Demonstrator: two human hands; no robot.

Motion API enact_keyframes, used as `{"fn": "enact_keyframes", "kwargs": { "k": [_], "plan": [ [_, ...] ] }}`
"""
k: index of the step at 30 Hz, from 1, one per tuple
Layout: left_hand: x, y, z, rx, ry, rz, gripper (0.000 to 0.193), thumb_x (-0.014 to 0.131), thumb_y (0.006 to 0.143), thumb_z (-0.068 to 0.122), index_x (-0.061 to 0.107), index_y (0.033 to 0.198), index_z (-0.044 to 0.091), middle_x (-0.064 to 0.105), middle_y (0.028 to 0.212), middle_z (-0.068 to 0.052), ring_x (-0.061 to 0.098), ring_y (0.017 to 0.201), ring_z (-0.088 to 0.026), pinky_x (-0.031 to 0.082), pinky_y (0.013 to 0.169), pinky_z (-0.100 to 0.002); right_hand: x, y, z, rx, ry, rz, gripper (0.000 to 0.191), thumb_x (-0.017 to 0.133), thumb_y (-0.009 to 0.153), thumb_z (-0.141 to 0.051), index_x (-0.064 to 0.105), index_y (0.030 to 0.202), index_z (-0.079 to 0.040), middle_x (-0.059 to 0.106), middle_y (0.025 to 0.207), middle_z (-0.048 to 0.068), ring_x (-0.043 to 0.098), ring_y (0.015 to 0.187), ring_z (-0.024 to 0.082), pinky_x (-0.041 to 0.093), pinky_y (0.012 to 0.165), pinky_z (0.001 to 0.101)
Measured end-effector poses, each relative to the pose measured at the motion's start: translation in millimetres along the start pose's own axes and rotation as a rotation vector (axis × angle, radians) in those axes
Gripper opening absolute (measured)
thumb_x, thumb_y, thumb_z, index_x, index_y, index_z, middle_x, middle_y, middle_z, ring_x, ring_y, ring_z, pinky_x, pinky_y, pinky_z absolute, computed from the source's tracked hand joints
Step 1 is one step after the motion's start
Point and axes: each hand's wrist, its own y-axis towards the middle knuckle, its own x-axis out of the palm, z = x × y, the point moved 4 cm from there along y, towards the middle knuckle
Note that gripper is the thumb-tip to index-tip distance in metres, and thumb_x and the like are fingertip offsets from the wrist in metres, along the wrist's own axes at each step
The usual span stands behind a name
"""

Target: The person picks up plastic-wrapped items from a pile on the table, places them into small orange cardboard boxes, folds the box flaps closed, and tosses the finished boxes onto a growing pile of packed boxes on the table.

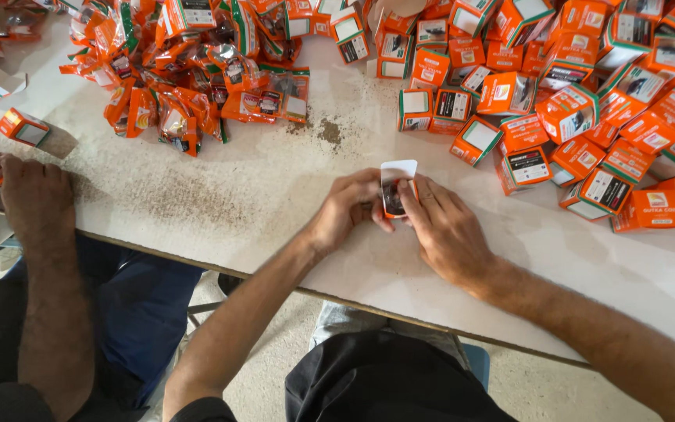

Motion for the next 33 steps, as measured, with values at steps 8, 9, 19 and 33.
{"fn": "enact_keyframes", "kwargs": {
  "k": [8, 9, 19, 33],
  "plan": [
    [12.5, -1.1, 10.0, 0.405, 0.891, 0.275, 0.022, 0.059, 0.094, 0.001, 0.070, 0.113, -0.004, 0.072, 0.101, -0.017, 0.067, 0.090, -0.027, 0.058, 0.080, -0.041, -1.5, -1.0, 9.8, 0.057, 0.173, 0.064, 0.029, 0.077, 0.082, 0.000, 0.062, 0.107, -0.003, 0.070, 0.111, 0.014, 0.069, 0.110, 0.036, 0.055, 0.092, 0.0479],
    [21.2, -8.0, 15.8, 0.630, 1.070, 0.304, 0.026, 0.061, 0.091, 0.001, 0.068, 0.116, -0.002, 0.072, 0.111, -0.015, 0.068, 0.102, -0.032, 0.058, 0.090, -0.041, -2.1, -1.2, 10.6, 0.063, 0.174, 0.069, 0.030, 0.076, 0.079, 0.002, 0.062, 0.106, -0.003, 0.071, 0.113, 0.015, 0.069, 0.109, 0.036, 0.055, 0.091, 0.0476],
    [32.8, -30.9, 23.4, 0.818, 1.280, 0.014, 0.042, 0.076, 0.083, 0.008, 0.065, 0.123, -0.001, 0.063, 0.140, -0.020, 0.059, 0.135, -0.037, 0.053, 0.110, -0.043, 1.8, -5.6, 20.0, 0.228, 0.294, 0.064, 0.049, 0.080, 0.079, -0.001, 0.049, 0.116, -0.001, 0.071, 0.110, 0.019, 0.070, 0.099, 0.039, 0.055, 0.079, 0.0460],
    [36.8, -43.1, 23.9, 0.837, 1.374, -0.068, 0.028, 0.074, 0.096, 0.023, 0.069, 0.116, 0.006, 0.045, 0.157, -0.020, 0.040, 0.150, -0.039, 0.036, 0.124, -0.055, 3.6, -7.2, 14.5, 0.056, 0.215, 0.059, 0.059, 0.077, 0.078, -0.003, 0.053, 0.132, -0.004, 0.068, 0.125, 0.021, 0.068, 0.106, 0.038, 0.055, 0.090, 0.0478]
  ]
}}
